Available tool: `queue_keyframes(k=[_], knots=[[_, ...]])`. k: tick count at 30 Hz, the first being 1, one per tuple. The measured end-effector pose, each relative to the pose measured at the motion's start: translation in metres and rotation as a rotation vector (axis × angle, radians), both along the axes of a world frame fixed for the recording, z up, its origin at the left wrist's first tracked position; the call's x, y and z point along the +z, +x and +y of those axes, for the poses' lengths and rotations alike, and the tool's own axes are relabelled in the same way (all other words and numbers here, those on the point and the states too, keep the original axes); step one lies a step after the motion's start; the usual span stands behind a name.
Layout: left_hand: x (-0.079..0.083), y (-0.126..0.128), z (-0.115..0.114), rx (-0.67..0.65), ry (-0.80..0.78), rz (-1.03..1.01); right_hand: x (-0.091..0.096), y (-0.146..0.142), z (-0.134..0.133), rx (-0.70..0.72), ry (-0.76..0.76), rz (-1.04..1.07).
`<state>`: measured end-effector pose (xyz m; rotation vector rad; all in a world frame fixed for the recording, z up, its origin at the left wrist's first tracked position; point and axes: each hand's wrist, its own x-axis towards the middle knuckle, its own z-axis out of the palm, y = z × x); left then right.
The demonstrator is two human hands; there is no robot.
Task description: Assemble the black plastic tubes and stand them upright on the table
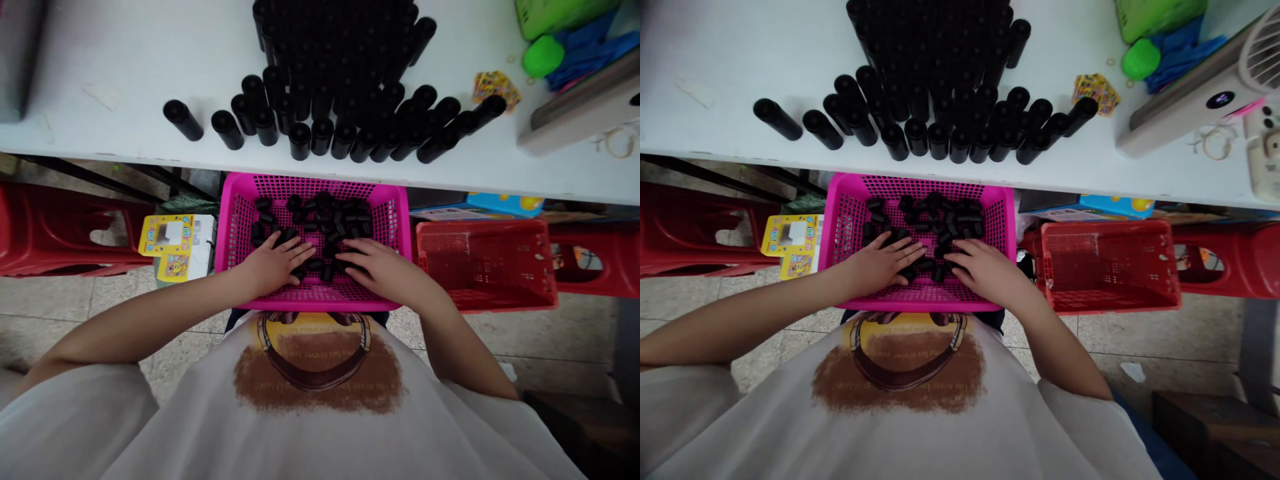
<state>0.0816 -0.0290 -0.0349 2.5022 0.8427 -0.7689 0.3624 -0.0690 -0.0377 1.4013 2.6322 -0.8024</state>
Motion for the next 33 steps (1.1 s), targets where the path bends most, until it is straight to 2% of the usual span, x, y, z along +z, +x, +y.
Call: queue_keyframes(k=[5,8,12,17,23,27,30,33], knots=[[0.000,0.012,0.009,-0.018,-0.052,0.016,-0.003,0.002,0.031,-0.154,0.067,-0.077],[-0.001,0.022,0.012,-0.044,-0.053,-0.035,-0.004,-0.010,0.046,-0.221,-0.015,-0.213],[-0.001,0.025,0.015,-0.059,-0.072,-0.051,0.000,-0.027,0.043,-0.094,-0.253,-0.327],[-0.002,0.017,0.016,-0.086,-0.080,-0.001,0.004,-0.021,0.019,0.040,-0.322,-0.238],[-0.001,-0.001,0.007,-0.079,-0.034,0.012,0.004,0.006,-0.003,0.103,-0.235,-0.017],[0.007,-0.013,0.002,-0.109,0.006,0.060,0.018,0.022,0.003,0.050,-0.191,0.068],[0.014,-0.006,0.012,-0.103,0.048,-0.029,0.023,0.020,0.016,-0.050,-0.095,0.071],[0.012,0.015,0.035,-0.006,0.209,-0.203,0.013,0.004,0.023,-0.159,-0.013,-0.059]])
